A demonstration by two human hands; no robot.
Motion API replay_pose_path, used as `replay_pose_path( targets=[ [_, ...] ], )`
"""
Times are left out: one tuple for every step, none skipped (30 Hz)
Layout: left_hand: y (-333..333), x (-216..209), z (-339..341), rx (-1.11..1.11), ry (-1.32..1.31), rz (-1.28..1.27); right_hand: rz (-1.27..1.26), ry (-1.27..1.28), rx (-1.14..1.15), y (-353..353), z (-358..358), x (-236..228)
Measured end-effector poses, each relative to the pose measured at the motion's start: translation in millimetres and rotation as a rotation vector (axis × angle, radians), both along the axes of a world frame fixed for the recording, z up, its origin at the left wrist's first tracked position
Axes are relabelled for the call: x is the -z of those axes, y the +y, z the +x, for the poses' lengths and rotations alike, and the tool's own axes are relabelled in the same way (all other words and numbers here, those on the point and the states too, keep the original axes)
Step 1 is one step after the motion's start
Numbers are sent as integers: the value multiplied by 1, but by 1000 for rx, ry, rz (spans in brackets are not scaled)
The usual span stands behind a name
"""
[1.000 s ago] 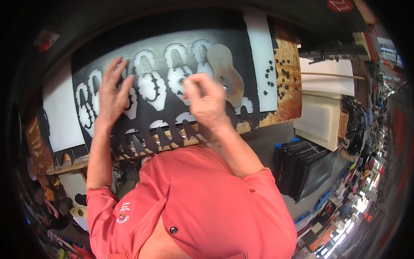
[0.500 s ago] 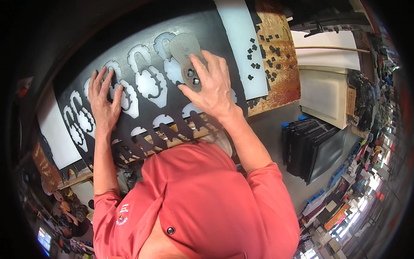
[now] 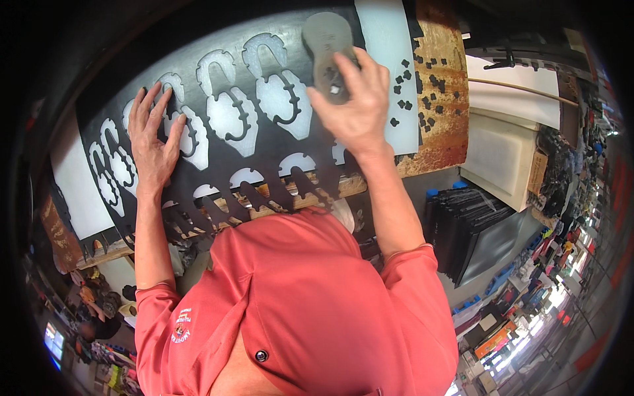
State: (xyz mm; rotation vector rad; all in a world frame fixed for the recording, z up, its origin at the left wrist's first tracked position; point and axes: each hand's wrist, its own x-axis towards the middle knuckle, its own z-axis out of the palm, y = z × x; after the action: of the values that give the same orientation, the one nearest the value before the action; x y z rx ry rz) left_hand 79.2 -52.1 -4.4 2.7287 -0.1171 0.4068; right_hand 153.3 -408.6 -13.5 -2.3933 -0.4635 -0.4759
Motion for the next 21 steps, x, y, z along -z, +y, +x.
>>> replay_pose_path(
  targets=[
    [0, 0, 1, -1, 2, 4, -4, -32, -12, 0, 1, 3],
    [0, -1, 1, -6, -1, 9, -31, -54, -41, 1, 1, 6],
    [0, -1, 1, 1, -4, 11, -26, -59, -49, 1, 2, 7],
    [1, -1, 1, 8, -6, 12, -33, -57, -58, 0, 4, 7],
    [1, -1, 0, 12, -13, 12, -26, -56, -55, 0, 6, 7],
    [2, -1, -1, 10, -9, 11, -41, -61, -65, 0, 8, 6],
    [2, 0, -2, 8, -4, 10, -41, -62, -60, 1, 10, 5],
    [3, 1, -3, 7, -2, 12, -40, -66, -54, 2, 12, 4],
    [3, 2, -3, 4, -1, 14, -37, -51, -50, 4, 14, 4],
    [3, 3, -3, 3, -1, 16, -35, -37, -45, 5, 15, 4],
    [3, 5, -2, -2, -14, 13, -38, -30, -47, 5, 16, 5],
    [3, 5, -1, 5, -8, 9, -7, -29, -47, 6, 16, 6],
    [4, 4, -1, 7, -13, 1, 19, -34, -54, 5, 14, 7],
    [4, 1, -2, 10, -20, -7, 42, -29, -54, 3, 12, 8],
    [3, -3, -5, -13, 1, -106, 72, 11, -39, 1, 8, 8],
    [1, -9, -10, -24, -60, -246, 82, 14, -26, -2, 2, 8],
    [-2, -16, -17, 7, -179, -189, 91, 23, -11, -4, -4, 8],
    [-6, -25, -29, 5, -250, -137, 99, 28, 8, -5, -9, 8],
    [-14, -34, -49, -7, -164, -241, 94, 9, 13, -5, -14, 8],
    [-26, -42, -71, -39, -91, -378, 98, -35, 1, -5, -15, 9],
    [-40, -46, -90, 11, 34, -456, 132, 11, 29, -4, -15, 9]
  ],
)
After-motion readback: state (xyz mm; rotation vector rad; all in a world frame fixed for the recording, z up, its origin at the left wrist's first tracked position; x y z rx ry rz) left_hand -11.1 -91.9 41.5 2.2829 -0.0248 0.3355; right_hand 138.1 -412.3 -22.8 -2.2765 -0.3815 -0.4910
